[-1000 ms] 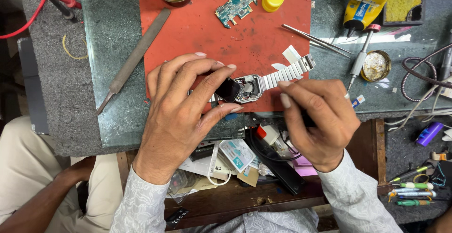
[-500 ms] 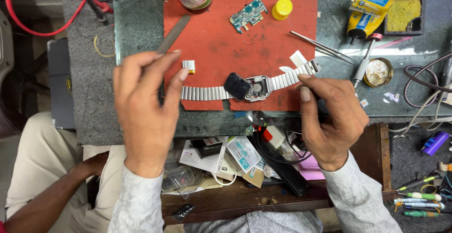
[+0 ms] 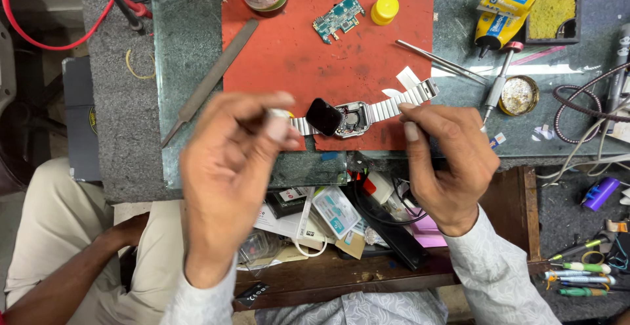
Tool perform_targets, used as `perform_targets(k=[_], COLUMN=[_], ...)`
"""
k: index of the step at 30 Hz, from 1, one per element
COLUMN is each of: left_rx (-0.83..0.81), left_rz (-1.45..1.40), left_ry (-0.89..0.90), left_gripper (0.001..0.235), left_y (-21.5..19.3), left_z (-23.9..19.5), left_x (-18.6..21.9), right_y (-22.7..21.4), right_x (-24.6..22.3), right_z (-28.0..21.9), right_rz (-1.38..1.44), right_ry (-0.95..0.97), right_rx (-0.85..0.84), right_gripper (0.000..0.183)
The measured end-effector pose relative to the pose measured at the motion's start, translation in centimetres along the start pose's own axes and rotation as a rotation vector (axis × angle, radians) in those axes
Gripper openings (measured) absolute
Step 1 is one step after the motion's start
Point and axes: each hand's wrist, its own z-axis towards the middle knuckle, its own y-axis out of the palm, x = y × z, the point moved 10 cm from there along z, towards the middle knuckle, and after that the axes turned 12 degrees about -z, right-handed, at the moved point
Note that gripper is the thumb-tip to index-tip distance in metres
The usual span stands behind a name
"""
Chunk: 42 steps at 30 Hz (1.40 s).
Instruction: The person uses tweezers to manipulate a small internal component of a disassembled smartwatch, then places the component into the watch case and closes the back cover. The work is performed on a cluttered workbench with various tools and parts visible.
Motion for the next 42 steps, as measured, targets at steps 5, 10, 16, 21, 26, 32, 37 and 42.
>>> perform_targets(k=[5,10,16,21,26,32,37,42], left_rx=[-0.008,0.206,0.267,0.213,0.182,0.096,-0.003,-0.103], left_rz=[-0.161,-0.038,0.967,1.019,1.062,1.023,1.064,1.056], left_ry=[-0.139,-0.259,-0.023,0.032,0.103,0.079,-0.007,-0.179], left_gripper=[0.014,0.018,0.040,0.032,0.033,0.025,0.034,0.041], left_y=[0.6,-3.0,-4.1,-2.7,-2.0,-1.7,-2.8,-3.9], left_z=[-2.7,-4.2,-2.4,-1.2,-1.2,-1.0,0.4,1.9], left_x=[-3.3,-4.3,0.8,1.2,1.6,1.3,0.7,-0.2], right_y=[1.1,0.7,-0.5,-0.1,0.0,0.0,0.2,0.3], right_x=[-1.0,-0.8,-0.2,0.7,1.7,2.1,2.7,3.4], right_z=[1.4,2.3,3.5,3.7,3.4,3.6,3.8,3.5], right_rz=[-0.077,-0.260,-0.318,-0.311,-0.245,-0.131,-0.073,0.036], right_ry=[-0.099,-0.100,-0.054,-0.048,0.006,0.046,0.082,0.152], right_rx=[-0.190,-0.259,-0.293,-0.325,-0.347,-0.382,-0.411,-0.409], right_gripper=[0.033,0.035,0.034,0.030,0.032,0.027,0.024,0.024])
